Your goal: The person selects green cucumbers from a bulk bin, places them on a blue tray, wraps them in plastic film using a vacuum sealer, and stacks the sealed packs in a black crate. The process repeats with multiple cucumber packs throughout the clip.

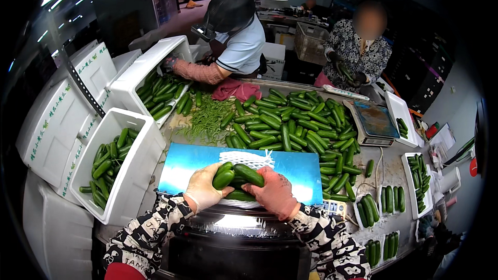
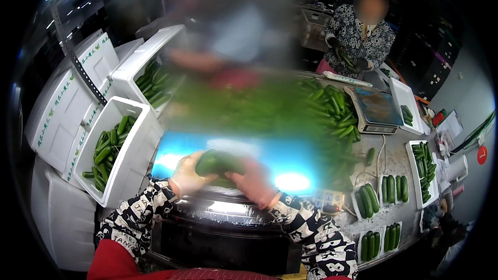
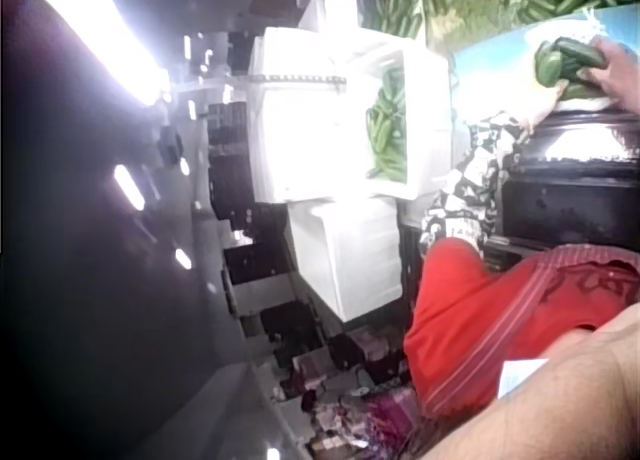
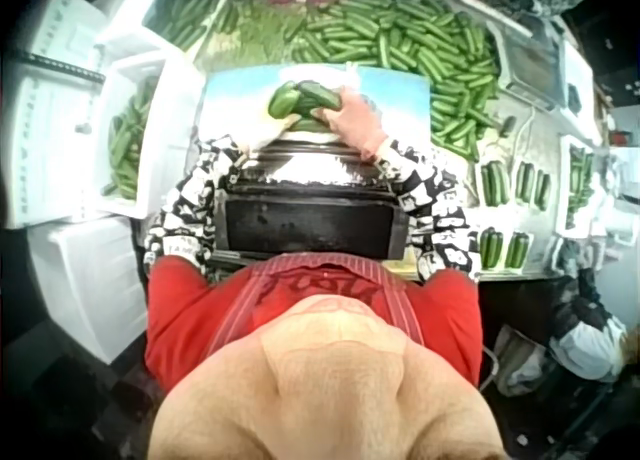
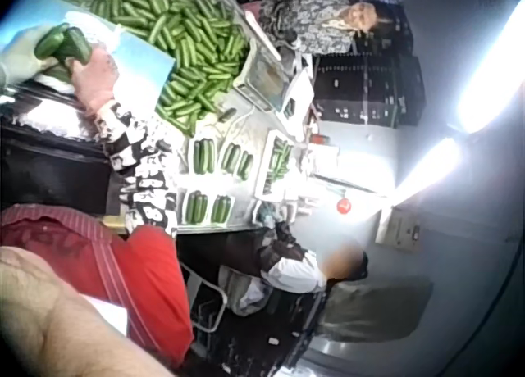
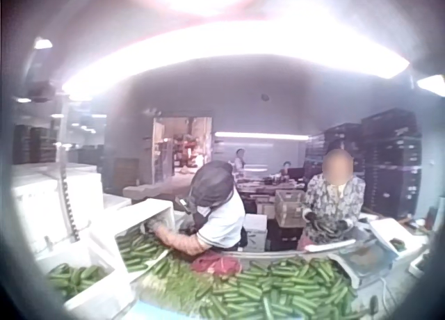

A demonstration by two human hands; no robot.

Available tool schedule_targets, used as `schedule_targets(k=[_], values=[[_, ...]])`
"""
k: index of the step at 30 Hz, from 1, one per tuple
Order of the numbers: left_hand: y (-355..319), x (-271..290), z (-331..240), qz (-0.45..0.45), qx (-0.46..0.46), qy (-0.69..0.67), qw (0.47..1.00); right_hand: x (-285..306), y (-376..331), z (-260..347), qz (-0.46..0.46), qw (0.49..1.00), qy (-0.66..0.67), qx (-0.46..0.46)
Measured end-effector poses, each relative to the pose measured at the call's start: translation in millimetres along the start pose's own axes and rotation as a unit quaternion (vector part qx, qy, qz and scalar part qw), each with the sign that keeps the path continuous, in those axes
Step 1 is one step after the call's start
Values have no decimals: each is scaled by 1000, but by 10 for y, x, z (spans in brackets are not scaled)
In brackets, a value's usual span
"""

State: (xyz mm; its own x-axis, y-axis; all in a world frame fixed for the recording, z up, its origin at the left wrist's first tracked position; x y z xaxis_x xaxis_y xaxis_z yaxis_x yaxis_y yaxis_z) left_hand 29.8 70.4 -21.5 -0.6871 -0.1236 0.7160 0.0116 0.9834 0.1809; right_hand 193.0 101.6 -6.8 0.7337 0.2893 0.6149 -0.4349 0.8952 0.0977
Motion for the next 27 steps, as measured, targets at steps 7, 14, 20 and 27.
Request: schedule_targets(k=[7, 14, 20, 27], values=[[11, 73, -186, -35, -102, 68, 992, 7, 102, 103, 59, 974, 219, -8], [-44, -77, 265, 30, 157, -235, 959, 22, 23, 109, 41, 989, -59, 126], [-153, -44, 620, -37, 213, -406, 888, -81, -10, 361, 47, 962, -139, 231], [-136, -104, 527, -24, 223, -442, 869, -222, -10, 313, 49, 956, -216, 194]])
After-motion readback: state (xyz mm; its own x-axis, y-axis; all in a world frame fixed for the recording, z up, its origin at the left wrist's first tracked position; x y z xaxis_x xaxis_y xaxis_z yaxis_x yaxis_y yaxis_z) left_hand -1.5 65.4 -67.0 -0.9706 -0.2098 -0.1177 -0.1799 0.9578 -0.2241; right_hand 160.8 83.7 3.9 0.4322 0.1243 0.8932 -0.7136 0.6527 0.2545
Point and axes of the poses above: each hand's wrist, its own y-axis towards the middle knuckle, its own x-axis out of the back of the hand, z = x × y, the point moved 10 cm from there along y, towards the middle knuckle, and after that the axes turned 1 degree about -y, right-handed, at the moved point
